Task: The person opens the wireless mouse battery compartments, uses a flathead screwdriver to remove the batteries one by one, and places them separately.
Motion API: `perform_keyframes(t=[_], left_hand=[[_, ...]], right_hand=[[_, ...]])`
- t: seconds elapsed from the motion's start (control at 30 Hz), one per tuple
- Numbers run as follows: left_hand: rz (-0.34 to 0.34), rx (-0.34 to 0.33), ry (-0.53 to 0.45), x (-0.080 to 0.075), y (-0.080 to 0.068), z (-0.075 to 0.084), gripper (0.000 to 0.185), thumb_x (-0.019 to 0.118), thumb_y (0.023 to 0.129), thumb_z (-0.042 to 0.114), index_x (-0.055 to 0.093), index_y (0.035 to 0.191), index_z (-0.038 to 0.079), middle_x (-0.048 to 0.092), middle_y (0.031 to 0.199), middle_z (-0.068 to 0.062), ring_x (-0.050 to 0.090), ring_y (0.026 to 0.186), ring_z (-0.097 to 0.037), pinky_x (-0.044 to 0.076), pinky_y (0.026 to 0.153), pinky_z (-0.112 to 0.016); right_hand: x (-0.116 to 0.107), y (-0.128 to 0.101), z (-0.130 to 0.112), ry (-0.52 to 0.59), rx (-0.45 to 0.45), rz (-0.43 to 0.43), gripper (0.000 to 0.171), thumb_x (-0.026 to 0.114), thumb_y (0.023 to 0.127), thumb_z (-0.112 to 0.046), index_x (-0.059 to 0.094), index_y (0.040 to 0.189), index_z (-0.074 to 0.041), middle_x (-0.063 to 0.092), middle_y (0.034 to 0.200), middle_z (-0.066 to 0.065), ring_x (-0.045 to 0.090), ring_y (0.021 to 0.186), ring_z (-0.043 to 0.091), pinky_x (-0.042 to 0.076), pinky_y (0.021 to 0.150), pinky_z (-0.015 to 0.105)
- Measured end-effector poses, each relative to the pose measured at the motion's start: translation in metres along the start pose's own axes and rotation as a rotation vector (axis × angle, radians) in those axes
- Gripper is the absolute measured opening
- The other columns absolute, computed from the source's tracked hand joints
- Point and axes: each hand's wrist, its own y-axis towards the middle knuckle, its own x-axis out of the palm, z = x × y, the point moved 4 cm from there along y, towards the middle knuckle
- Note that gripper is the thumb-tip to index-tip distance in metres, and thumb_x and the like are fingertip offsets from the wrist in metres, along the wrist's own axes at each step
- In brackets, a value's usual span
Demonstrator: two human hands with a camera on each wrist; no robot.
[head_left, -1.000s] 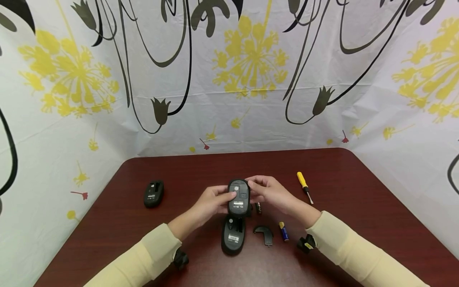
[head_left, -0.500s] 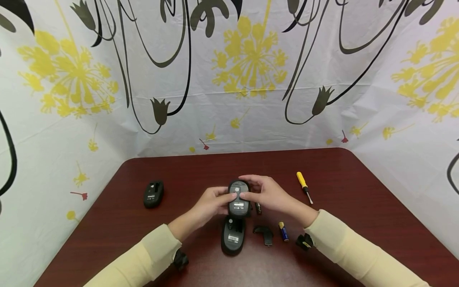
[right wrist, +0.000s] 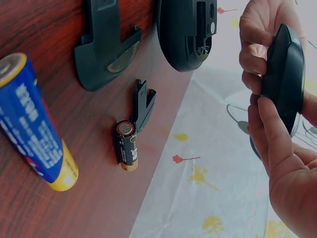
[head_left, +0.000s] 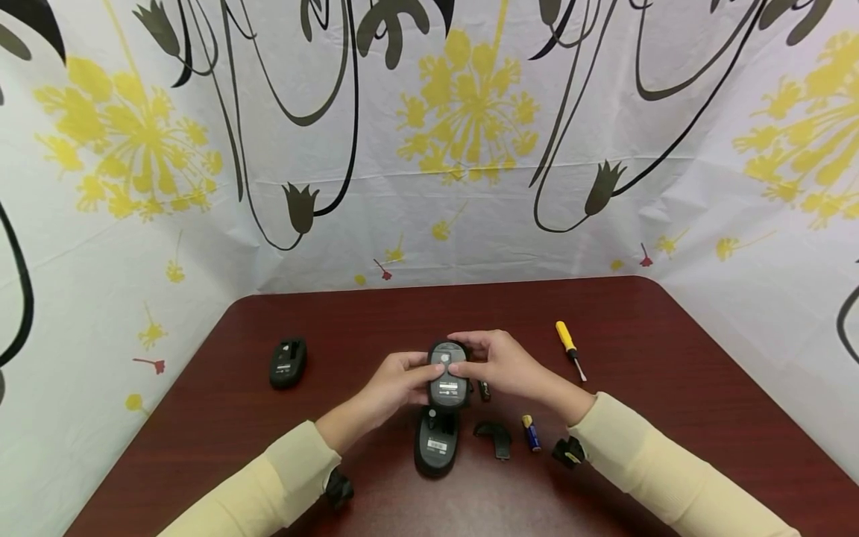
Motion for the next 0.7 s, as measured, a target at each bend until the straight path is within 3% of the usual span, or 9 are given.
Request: perform_keyframes(t=[0.2, 0.7], left_hand=[[0.005, -0.011, -0.006, 0.0022, -0.0007, 0.0003, 0.046, 0.063, 0.096, 0.020, 0.053, 0.131, -0.008, 0.067, 0.110, -0.018, 0.069, 0.083, -0.019, 0.057, 0.074, -0.031], [0.012, -0.001, -0.006, 0.0040, 0.0011, -0.0049, 0.045, 0.063, 0.096, 0.019, 0.054, 0.131, -0.008, 0.069, 0.105, -0.019, 0.069, 0.077, -0.016, 0.056, 0.067, -0.027]], right_hand=[[0.0001, -0.0008, 0.0000, -0.007, 0.000, -0.002, 0.053, 0.070, 0.091, -0.024, 0.053, 0.136, -0.002, 0.065, 0.117, 0.008, 0.065, 0.101, 0.015, 0.055, 0.071, 0.028], [0.0033, -0.0024, 0.0043, -0.037, 0.023, -0.020, 0.054, 0.068, 0.093, -0.024, 0.050, 0.139, -0.002, 0.067, 0.115, 0.008, 0.064, 0.080, 0.014, 0.049, 0.057, 0.027]])
